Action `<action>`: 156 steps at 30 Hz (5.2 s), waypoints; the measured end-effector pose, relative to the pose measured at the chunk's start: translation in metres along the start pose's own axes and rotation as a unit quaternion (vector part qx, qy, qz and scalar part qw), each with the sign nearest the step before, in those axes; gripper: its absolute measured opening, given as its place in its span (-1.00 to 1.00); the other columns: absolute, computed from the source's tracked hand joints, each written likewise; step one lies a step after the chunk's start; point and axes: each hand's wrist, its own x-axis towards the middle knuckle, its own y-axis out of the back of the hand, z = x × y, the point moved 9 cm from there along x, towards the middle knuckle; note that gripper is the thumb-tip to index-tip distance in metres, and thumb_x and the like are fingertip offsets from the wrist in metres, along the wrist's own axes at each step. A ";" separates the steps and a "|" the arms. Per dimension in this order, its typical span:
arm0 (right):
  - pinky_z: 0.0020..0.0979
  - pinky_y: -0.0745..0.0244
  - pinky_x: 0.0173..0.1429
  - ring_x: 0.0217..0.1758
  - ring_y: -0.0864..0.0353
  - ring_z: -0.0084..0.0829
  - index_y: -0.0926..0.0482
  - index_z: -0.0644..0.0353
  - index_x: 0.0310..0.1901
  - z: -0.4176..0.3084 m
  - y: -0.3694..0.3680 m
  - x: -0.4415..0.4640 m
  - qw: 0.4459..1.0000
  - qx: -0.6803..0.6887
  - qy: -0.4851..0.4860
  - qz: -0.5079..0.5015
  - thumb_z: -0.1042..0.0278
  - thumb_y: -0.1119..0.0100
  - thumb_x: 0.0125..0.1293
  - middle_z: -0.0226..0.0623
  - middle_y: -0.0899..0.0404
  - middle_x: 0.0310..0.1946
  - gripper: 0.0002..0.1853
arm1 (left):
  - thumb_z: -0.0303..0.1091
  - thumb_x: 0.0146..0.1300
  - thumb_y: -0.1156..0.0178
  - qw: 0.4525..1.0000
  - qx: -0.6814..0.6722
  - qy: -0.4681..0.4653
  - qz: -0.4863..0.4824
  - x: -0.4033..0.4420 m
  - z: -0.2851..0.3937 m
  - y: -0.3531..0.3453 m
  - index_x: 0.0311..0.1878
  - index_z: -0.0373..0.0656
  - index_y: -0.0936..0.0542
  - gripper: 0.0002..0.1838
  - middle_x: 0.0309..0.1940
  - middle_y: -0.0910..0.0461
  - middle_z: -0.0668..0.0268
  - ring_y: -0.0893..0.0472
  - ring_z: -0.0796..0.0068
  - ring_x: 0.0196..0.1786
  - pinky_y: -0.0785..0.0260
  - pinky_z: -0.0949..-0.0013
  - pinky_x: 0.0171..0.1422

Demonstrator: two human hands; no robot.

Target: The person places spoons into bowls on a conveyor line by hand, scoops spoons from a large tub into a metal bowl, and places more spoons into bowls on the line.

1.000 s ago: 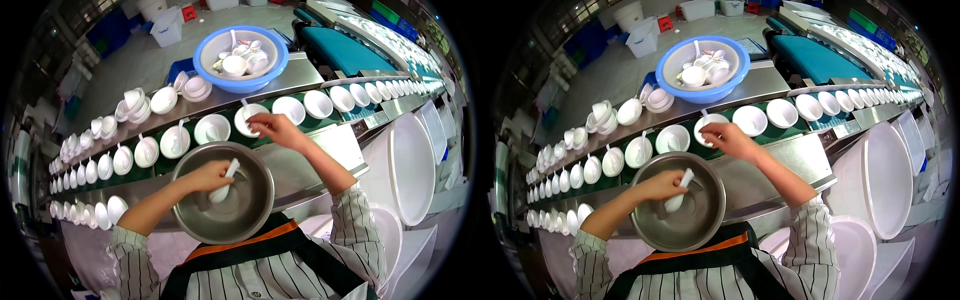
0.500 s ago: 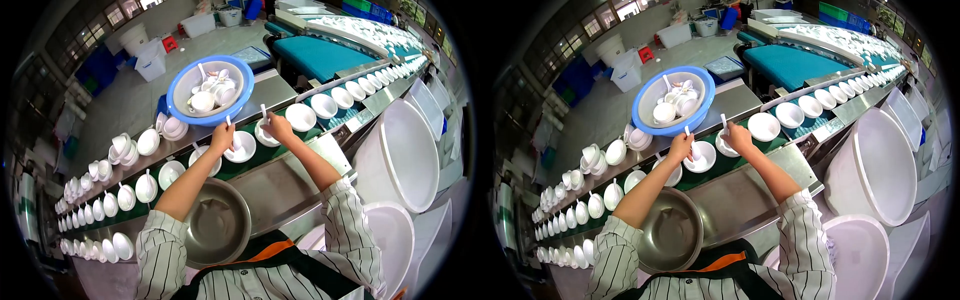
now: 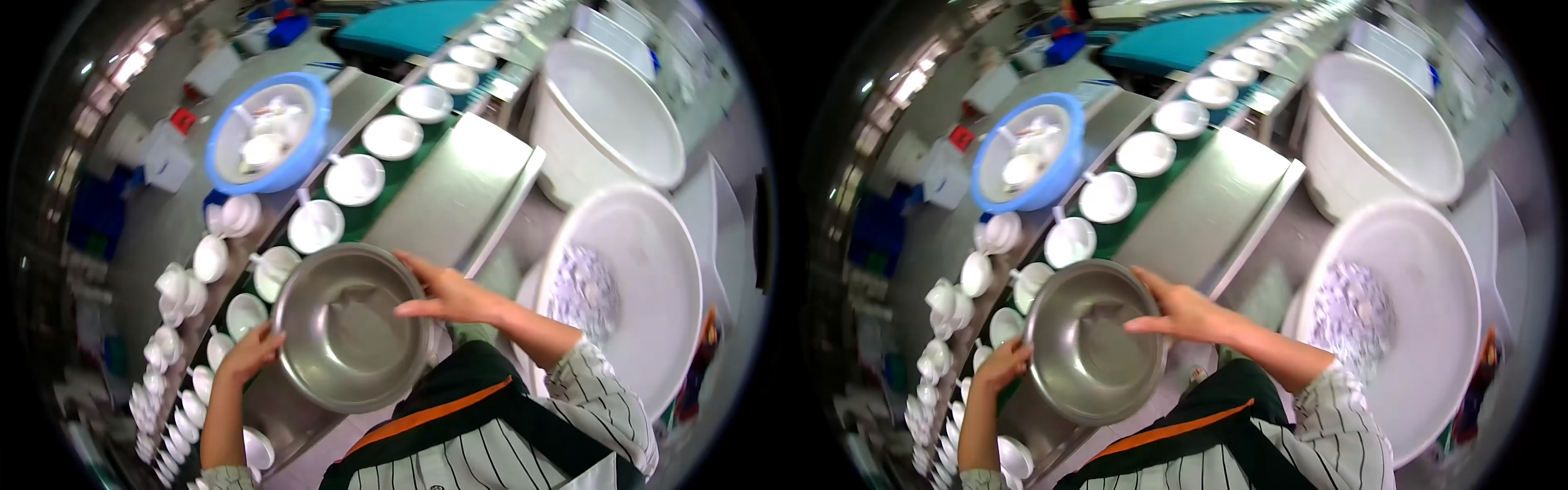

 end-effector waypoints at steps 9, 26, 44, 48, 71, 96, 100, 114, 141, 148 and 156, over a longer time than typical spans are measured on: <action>-0.26 -0.39 0.14 0.05 -0.53 -0.14 -0.20 0.20 0.28 0.072 0.100 -0.172 0.925 0.169 0.017 0.339 0.22 0.03 0.34 0.06 -0.49 -0.01 -0.48 | -0.50 0.07 -0.08 0.984 -0.057 -0.135 -0.097 -0.010 0.081 -0.197 0.12 -0.43 -0.35 -0.51 -0.03 -0.48 0.13 -0.52 0.32 -0.03 -0.36 0.27 0.11; -0.18 -0.26 0.26 0.17 -0.41 0.08 -0.38 0.45 0.13 0.799 -0.031 -0.773 0.544 0.154 -0.733 0.379 -0.44 0.13 0.18 0.29 -0.43 0.03 -0.08 | -0.48 0.11 -0.15 0.566 0.712 -0.408 -0.075 0.347 -0.084 -0.922 0.43 -0.06 0.06 -0.15 0.28 -0.05 -0.21 -0.18 -0.23 0.28 -0.40 0.08 0.11; -0.30 -0.46 -0.08 -0.06 -0.51 -0.32 -0.33 0.10 0.21 0.844 -0.187 -0.530 0.292 0.853 -0.257 0.347 -0.12 -0.07 0.24 -0.24 -0.48 -0.02 -0.39 | -0.41 0.07 -0.13 0.224 0.866 -0.307 -0.326 0.339 -0.243 -1.060 0.42 -0.01 -0.02 -0.18 0.25 -0.15 -0.15 -0.27 -0.19 0.24 -0.52 0.08 -0.09; -0.33 -0.47 -0.13 -0.11 -0.53 -0.35 -0.35 0.14 0.19 0.821 -0.111 -0.424 0.201 0.884 -0.153 0.392 -0.04 -0.07 0.26 -0.24 -0.50 -0.06 -0.43 | -0.49 0.04 -0.06 0.268 0.842 -0.298 -0.360 0.346 -0.226 -1.067 0.39 0.07 -0.13 -0.23 0.17 -0.29 0.00 -0.43 -0.02 0.09 -0.43 0.04 0.02; -0.21 -0.27 0.21 0.28 -0.27 -0.13 -0.60 0.10 -0.06 0.418 0.224 -0.545 0.615 -0.145 -0.472 0.614 0.19 -0.26 0.16 -0.16 -0.33 0.22 -0.67 | -0.56 -0.02 -0.06 0.825 0.043 0.168 -0.538 0.231 -0.164 -0.920 0.18 -0.29 -0.34 -0.43 -0.01 -0.50 0.25 -0.54 0.45 -0.03 -0.40 0.40 0.02; -0.31 -0.45 -0.11 -0.16 -0.55 -0.17 -0.56 0.19 -0.11 -0.078 0.328 -0.054 0.863 -0.336 0.377 -0.021 0.37 -0.26 0.09 -0.18 -0.58 -0.26 -0.71 | -0.58 0.08 0.01 0.920 -0.389 0.009 -0.033 -0.104 0.121 -0.478 -0.01 -0.41 -0.47 -0.65 -0.22 -0.57 0.18 -0.62 0.43 -0.23 -0.50 0.42 -0.18; -0.32 -0.53 -0.07 -0.11 -0.58 -0.28 -0.58 0.10 -0.17 -0.067 0.126 0.016 0.680 -0.447 0.555 -0.174 0.34 -0.19 0.07 -0.31 -0.59 -0.30 -0.76 | -0.57 0.06 0.02 0.900 -0.434 -0.020 0.033 -0.122 0.067 -0.432 0.18 -0.36 -0.31 -0.48 -0.09 -0.50 0.20 -0.56 0.47 -0.11 -0.46 0.43 -0.08; -0.30 -0.50 -0.34 -0.48 -0.62 -0.28 -0.57 0.28 -0.31 0.034 -0.001 0.109 0.884 -0.218 0.189 -0.368 0.05 -0.36 0.04 -0.13 -0.60 -0.50 -0.59 | -0.21 0.22 -0.23 0.933 -0.092 -0.209 0.277 -0.163 0.065 -0.350 0.30 -0.35 -0.20 -0.31 -0.05 -0.51 0.15 -0.48 0.45 0.02 -0.36 0.38 0.05; -0.42 -0.66 -0.33 -0.22 -0.65 -0.33 -0.38 0.32 0.17 0.134 0.201 0.036 0.974 -0.013 -0.052 -0.219 0.19 -0.01 0.36 -0.13 -0.50 -0.06 -0.55 | -0.43 -0.03 -0.32 0.835 0.242 -0.298 0.393 0.033 0.141 -0.302 -0.29 -0.28 -0.51 -0.76 -0.32 -0.54 0.06 -0.53 0.03 -0.20 -0.38 0.21 -0.11; -0.43 -0.55 -0.12 -0.22 -0.58 -0.39 -0.18 0.10 0.32 0.106 0.222 -0.063 0.926 0.004 -0.013 -0.378 -0.10 -0.13 0.24 -0.16 -0.51 -0.07 -0.29 | -0.17 0.17 -0.23 0.915 0.161 -0.306 0.207 0.001 0.182 -0.374 -0.17 -0.31 -0.53 -0.65 -0.33 -0.57 0.15 -0.54 0.35 -0.23 -0.37 0.31 -0.08; -0.63 -0.33 -0.42 -0.47 -0.45 -0.73 -0.56 0.20 -0.25 0.060 0.241 -0.082 0.962 -0.112 0.096 -0.231 0.45 -0.22 0.19 -0.46 -0.56 -0.42 -0.89 | -0.27 0.24 -0.17 0.929 0.058 -0.345 0.118 -0.020 0.200 -0.418 -0.10 -0.23 -0.62 -0.73 -0.43 -0.58 0.33 -0.44 0.63 -0.37 -0.33 0.49 -0.22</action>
